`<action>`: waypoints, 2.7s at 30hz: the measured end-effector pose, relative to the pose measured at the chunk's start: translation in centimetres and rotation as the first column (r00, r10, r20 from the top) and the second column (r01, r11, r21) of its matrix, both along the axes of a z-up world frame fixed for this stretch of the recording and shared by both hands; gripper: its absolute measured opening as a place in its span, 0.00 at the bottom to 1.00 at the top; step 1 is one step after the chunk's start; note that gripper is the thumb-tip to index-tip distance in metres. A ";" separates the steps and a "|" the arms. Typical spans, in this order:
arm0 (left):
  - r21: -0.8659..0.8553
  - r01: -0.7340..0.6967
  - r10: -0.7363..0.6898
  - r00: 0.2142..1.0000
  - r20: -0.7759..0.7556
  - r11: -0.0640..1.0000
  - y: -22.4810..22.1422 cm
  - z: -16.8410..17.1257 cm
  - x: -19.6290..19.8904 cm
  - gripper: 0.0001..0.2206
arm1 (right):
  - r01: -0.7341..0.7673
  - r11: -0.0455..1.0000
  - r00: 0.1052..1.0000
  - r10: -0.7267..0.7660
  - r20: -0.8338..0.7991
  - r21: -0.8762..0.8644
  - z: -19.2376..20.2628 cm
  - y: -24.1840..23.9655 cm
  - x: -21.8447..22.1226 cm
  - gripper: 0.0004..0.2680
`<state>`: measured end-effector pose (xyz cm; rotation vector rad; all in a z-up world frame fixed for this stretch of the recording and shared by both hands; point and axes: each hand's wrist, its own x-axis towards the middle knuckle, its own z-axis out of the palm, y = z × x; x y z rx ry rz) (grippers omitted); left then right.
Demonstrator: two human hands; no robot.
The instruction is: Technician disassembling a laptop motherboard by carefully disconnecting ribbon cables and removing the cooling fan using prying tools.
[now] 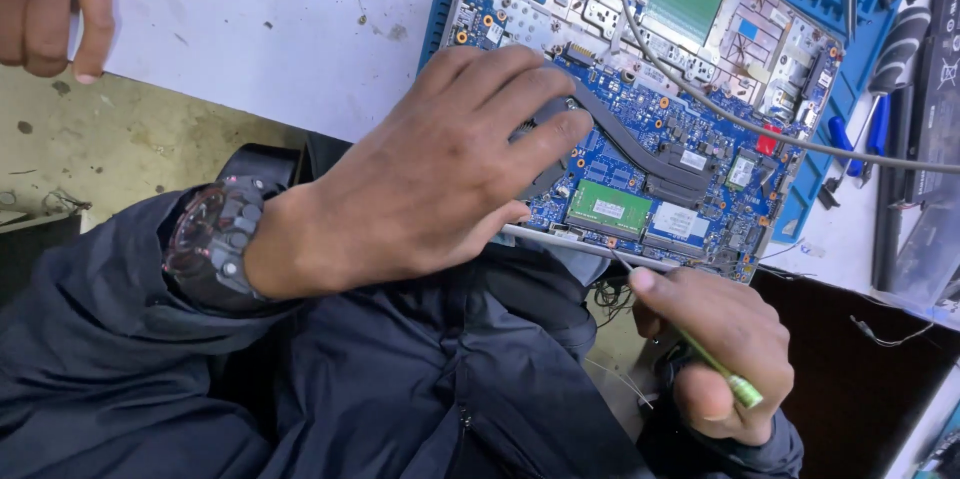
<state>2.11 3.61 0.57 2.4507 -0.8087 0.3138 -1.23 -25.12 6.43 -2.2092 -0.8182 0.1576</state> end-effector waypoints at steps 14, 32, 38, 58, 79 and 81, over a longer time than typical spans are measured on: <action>-0.045 0.065 -0.062 0.996 0.072 0.997 1.1 0.0 1.2 0.27 | 0.024 1.000 0.996 -0.023 0.087 -0.008 0.3 1.1 2.1 0.08; -0.088 0.080 -0.075 0.996 0.055 0.993 1.6 -0.8 1.6 0.35 | -0.140 0.943 0.979 0.178 0.101 -0.301 3.1 4.8 4.4 0.04; -0.229 0.051 -0.042 0.998 0.045 0.972 1.1 -1.5 2.0 0.17 | -0.107 0.892 0.962 0.205 0.183 -0.438 4.0 6.0 4.9 0.08; -0.397 0.065 -0.074 0.997 -0.007 0.915 1.9 -3.3 3.2 0.20 | -0.451 0.711 0.806 0.584 0.096 -0.540 5.8 9.0 6.1 0.08; -0.461 0.098 -0.064 0.994 0.090 0.882 2.1 -3.5 3.5 0.18 | -0.477 0.623 0.744 0.661 0.092 -0.620 5.6 10.2 6.7 0.09; -0.453 0.090 -0.067 0.996 0.066 0.887 2.0 -3.6 3.4 0.17 | -0.033 0.431 0.629 0.711 0.316 -0.902 5.8 9.5 6.1 0.19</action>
